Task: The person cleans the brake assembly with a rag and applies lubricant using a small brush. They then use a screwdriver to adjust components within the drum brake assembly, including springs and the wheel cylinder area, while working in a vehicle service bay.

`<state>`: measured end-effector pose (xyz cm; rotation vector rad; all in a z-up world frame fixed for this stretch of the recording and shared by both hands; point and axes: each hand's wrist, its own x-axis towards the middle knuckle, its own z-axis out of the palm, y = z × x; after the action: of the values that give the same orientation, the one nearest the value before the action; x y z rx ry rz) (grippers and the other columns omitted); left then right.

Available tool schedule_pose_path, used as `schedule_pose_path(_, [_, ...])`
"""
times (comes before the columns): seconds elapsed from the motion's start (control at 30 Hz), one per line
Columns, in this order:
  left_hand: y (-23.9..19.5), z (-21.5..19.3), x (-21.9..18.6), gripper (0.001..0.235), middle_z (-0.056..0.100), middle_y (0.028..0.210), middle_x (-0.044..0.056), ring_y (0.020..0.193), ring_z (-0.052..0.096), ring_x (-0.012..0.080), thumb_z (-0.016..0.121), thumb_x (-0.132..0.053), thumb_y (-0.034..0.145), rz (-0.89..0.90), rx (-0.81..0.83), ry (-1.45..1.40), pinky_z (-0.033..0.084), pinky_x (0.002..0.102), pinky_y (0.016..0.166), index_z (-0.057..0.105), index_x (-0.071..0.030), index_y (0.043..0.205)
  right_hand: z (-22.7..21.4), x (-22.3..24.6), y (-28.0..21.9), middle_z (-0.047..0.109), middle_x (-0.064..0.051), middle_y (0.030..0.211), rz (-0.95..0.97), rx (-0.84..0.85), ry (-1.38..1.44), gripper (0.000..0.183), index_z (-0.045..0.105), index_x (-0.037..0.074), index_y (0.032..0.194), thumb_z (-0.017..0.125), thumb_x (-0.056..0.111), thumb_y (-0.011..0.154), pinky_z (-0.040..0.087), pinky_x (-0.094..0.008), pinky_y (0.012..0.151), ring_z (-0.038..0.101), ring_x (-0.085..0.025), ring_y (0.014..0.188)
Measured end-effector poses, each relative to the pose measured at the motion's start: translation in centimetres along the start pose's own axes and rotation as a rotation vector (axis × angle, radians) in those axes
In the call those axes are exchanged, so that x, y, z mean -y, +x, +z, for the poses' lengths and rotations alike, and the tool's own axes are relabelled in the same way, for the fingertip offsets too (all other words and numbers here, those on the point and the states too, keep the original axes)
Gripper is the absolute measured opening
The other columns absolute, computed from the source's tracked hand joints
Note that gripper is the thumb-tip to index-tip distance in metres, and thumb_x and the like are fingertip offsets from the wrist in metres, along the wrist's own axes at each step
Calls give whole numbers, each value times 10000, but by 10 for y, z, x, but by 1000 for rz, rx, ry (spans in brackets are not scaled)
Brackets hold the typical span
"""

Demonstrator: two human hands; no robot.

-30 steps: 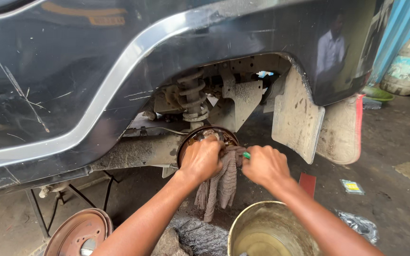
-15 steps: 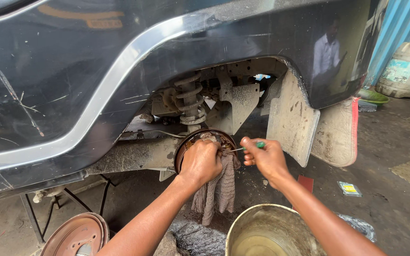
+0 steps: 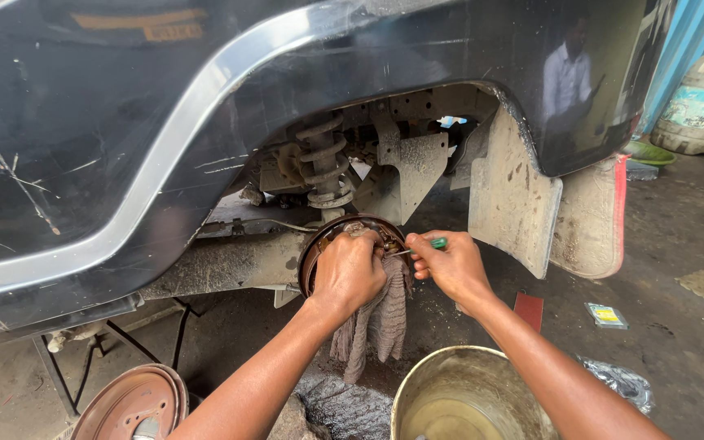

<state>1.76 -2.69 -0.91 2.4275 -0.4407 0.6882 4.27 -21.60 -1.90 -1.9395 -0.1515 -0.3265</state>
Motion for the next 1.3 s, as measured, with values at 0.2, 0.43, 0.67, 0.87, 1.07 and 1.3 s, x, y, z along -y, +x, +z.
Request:
schedule_pose_path(0.2, [0,5,5,226,708,898,280,822,717,408,664,-103,846,66,-116,-86,584,485,747,769,-26,1031,7,7,-6,741,-39,702,-198,-85,-156,307,794,29,1035,737,302,907,576,-278,535,700,-95,587])
schedule_pose_path(0.43, [0,14,7,218,752,915,189,931,677,375,654,-84,790,202,-134,6,562,481,825,770,-12,961,4,-8,4,745,-64,747,-187,-66,-20,290,792,15,1034,738,273,914,609,-268,563,687,-92,639])
schedule_pose_path(0.67, [3,15,9,281,742,888,210,917,680,365,617,-47,737,199,-35,84,574,475,818,785,9,955,5,-14,14,750,-92,777,-4,-23,126,328,784,-52,972,733,270,929,591,-268,594,675,-108,623])
schedule_pose_path(0.87, [6,14,12,261,739,861,214,913,680,369,615,-62,732,218,-24,95,572,479,815,779,14,920,24,-17,12,766,-82,810,24,22,-330,235,768,114,1096,652,252,945,565,-345,497,695,-151,577])
schedule_pose_path(1.07, [7,11,14,224,734,815,205,894,685,360,622,-91,742,228,-30,106,577,477,786,763,6,886,-11,-15,19,792,-118,829,-223,-77,-165,239,795,42,1023,717,245,925,608,-284,527,722,-138,643])
schedule_pose_path(1.3, [8,14,11,199,735,794,210,868,694,359,630,-114,774,206,-67,127,577,481,758,760,-7,882,10,-11,5,788,-117,825,-168,-53,-341,212,802,78,1034,715,239,926,591,-325,548,725,-167,589])
